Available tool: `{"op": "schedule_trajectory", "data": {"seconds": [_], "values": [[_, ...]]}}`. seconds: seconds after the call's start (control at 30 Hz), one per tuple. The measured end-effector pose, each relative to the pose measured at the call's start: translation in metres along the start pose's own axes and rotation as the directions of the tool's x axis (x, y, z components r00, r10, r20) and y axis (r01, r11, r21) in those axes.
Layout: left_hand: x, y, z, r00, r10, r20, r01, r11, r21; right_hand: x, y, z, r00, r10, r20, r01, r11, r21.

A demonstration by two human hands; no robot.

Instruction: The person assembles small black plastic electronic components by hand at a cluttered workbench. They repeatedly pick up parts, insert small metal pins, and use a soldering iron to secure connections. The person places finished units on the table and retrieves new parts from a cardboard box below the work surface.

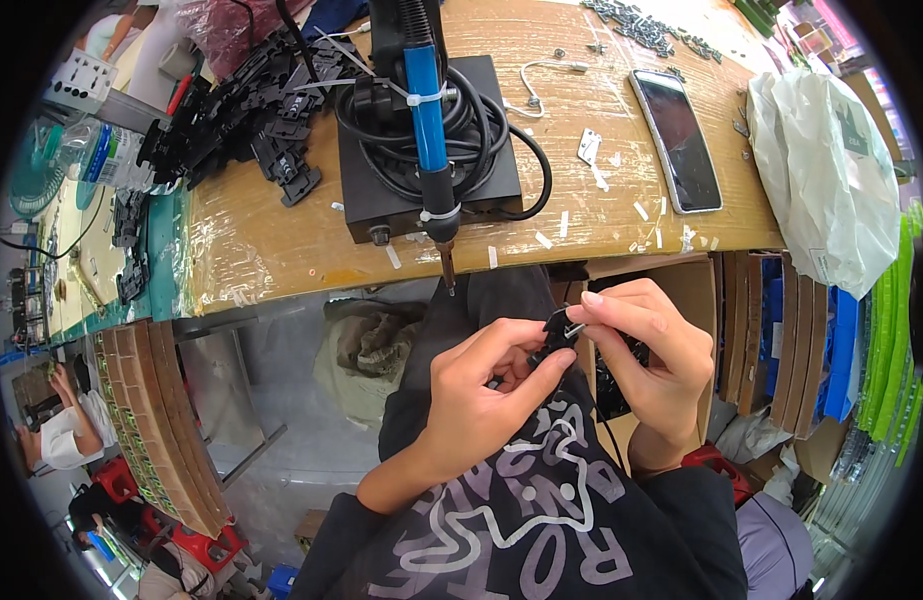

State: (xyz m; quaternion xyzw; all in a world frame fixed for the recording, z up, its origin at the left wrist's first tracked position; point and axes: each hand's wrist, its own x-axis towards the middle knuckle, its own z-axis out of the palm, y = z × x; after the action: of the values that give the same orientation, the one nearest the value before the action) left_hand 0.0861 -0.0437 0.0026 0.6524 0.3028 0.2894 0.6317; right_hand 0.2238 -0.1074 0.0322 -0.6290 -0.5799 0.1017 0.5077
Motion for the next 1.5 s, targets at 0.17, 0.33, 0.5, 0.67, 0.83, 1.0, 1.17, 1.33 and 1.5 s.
{"op": "schedule_trajectory", "data": {"seconds": [0.17,0.33,0.5,0.67,0.83,1.0,1.17,1.33,1.5], "values": [[0.002,-0.001,0.0,1.0,0.02,-0.008,-0.02,0.998,0.051,0.002,0.0,0.004,0.999,0.052,-0.016,-0.051,0.999,0.017],[0.004,0.001,0.001,1.0,0.0,0.021,-0.001,0.999,0.036,-0.004,0.003,0.007,0.99,0.132,-0.048,-0.125,0.983,0.137],[0.007,0.005,0.004,0.999,0.003,0.038,-0.004,0.999,0.038,-0.007,0.01,0.01,0.986,0.127,-0.105,-0.102,0.97,0.221],[0.006,0.004,0.008,0.997,-0.036,0.065,0.033,0.999,0.041,-0.013,0.013,0.008,0.979,0.183,-0.085,-0.16,0.961,0.228],[0.006,0.0,0.011,0.998,0.022,0.062,-0.031,0.987,0.155,-0.017,0.013,0.012,0.972,0.194,-0.129,-0.173,0.972,0.159],[0.006,0.001,0.012,0.995,0.054,0.082,-0.071,0.973,0.218,-0.021,0.018,0.013,0.971,0.193,-0.142,-0.17,0.973,0.158],[0.005,-0.002,0.012,0.994,0.059,0.087,-0.08,0.963,0.257,-0.022,0.017,0.015,0.97,0.203,-0.135,-0.187,0.974,0.128],[0.005,-0.004,0.011,0.989,0.096,0.11,-0.126,0.942,0.31,-0.026,0.021,0.019,0.972,0.196,-0.129,-0.184,0.978,0.096],[0.0,-0.01,0.012,0.989,0.085,0.117,-0.12,0.933,0.34,-0.028,0.026,0.018,0.959,0.279,-0.057,-0.266,0.95,0.163]]}}
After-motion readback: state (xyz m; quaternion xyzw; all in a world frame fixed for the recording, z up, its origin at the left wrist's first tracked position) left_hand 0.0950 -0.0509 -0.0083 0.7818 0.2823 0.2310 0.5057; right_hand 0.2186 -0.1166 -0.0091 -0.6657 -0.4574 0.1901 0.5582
